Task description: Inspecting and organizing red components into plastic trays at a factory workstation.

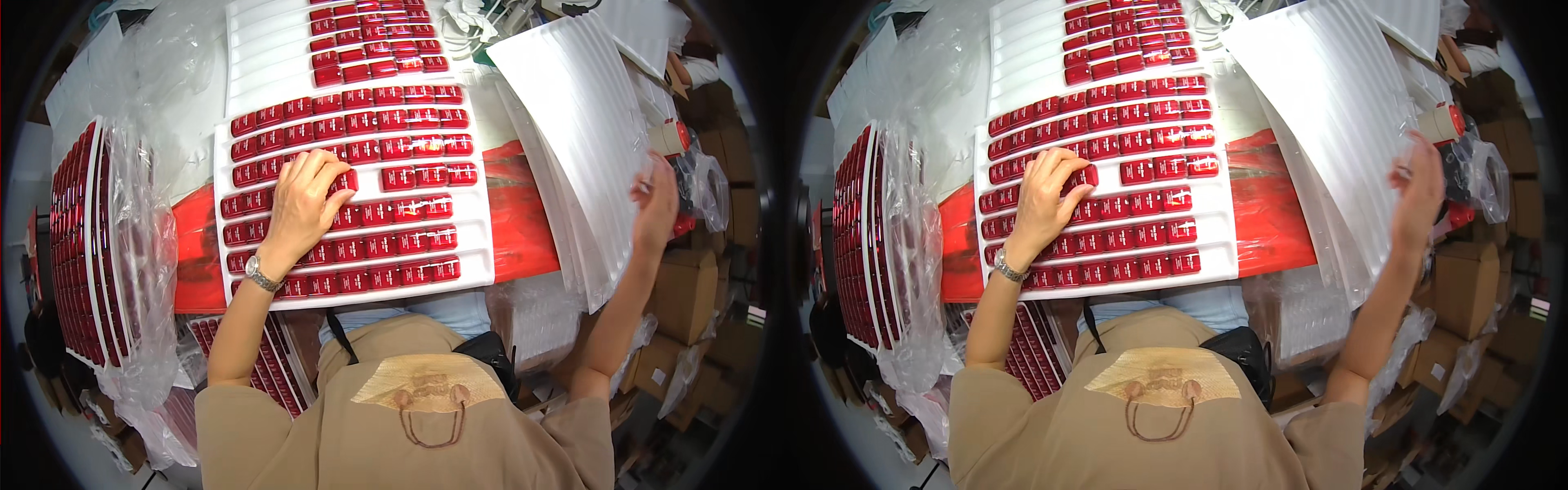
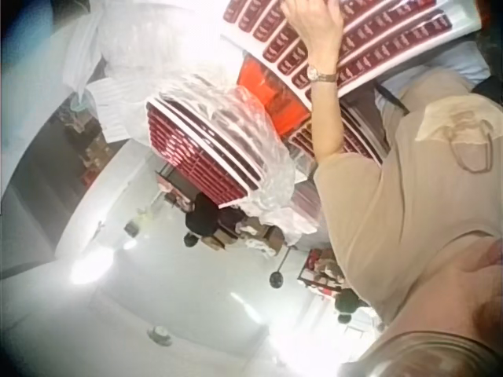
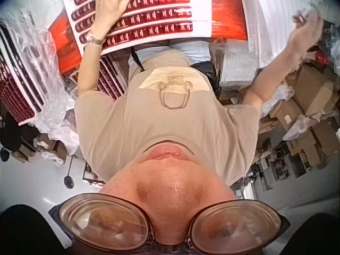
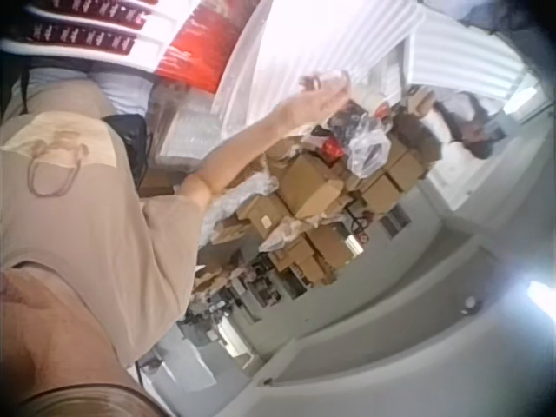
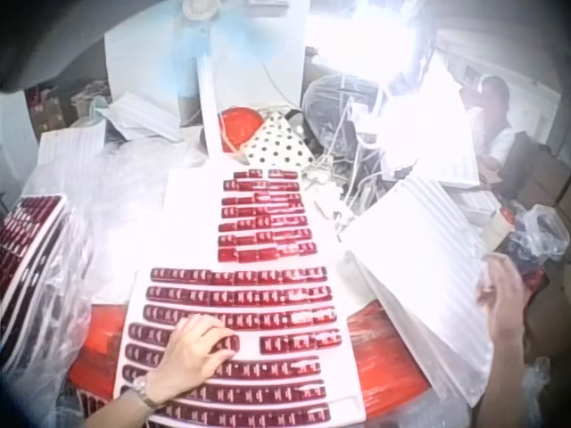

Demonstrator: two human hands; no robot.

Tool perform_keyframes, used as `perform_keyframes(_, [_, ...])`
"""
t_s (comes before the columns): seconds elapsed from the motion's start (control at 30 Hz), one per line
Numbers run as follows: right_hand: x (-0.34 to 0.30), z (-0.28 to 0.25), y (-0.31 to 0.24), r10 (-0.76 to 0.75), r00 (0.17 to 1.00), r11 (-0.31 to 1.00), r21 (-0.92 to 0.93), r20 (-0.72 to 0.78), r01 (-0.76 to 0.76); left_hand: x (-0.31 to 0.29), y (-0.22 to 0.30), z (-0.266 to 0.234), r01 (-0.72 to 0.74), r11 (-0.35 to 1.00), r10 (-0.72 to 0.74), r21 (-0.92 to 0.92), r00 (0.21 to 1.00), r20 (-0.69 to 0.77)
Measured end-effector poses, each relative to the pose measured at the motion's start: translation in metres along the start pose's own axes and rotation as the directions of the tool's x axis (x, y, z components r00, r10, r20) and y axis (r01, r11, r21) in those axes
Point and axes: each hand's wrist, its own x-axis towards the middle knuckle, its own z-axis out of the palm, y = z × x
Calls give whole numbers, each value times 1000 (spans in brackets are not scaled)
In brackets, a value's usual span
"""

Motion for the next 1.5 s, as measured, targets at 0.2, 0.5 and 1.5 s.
perform_keyframes(0.2, [-86, 180, -28, 118, 580, 858, 211, 806, -468, -13, 23, -9, 95, 837, -126, -539, 992, -21])
perform_keyframes(0.5, [-113, 226, -11, -231, 684, 967, 85, 692, 240, -18, 29, -9, -15, 874, -81, -486, 981, -177])
perform_keyframes(1.5, [-88, 180, 0, 138, 578, 845, 209, 804, -492, -27, -26, -19, 120, 992, -119, 37, 992, -29])
